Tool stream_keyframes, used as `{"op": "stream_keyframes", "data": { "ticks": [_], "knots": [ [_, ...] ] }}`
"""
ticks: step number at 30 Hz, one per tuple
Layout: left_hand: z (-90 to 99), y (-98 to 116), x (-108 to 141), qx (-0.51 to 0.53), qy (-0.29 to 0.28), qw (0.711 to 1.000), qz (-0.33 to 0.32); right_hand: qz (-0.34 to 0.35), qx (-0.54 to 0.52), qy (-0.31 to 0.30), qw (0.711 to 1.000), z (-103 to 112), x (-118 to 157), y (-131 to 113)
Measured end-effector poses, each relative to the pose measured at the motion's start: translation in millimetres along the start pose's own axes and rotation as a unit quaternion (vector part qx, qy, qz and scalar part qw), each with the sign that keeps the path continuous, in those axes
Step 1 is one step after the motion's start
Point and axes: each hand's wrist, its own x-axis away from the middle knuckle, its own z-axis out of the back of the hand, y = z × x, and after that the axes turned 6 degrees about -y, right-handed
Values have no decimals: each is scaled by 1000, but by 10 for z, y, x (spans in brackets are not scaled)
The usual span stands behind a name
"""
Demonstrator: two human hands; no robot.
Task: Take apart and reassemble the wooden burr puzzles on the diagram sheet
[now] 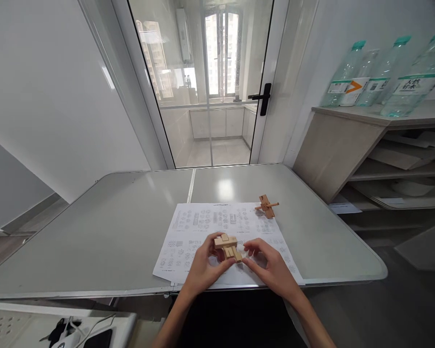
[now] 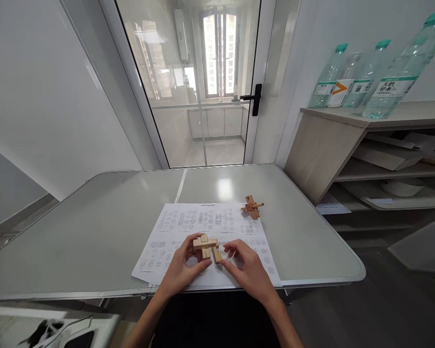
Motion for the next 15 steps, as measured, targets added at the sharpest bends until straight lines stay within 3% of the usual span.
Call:
{"op": "stream_keyframes", "data": {
  "ticks": [4, 15],
  "knots": [
    [5, -75, -40, 15, 72, 997, 19, 2, 34, -10, 999, -20, -13, 33],
    [0, -135, -40, 19, 57, 998, 23, 2, 64, -20, 998, -67, -25, 74]
  ]
}}
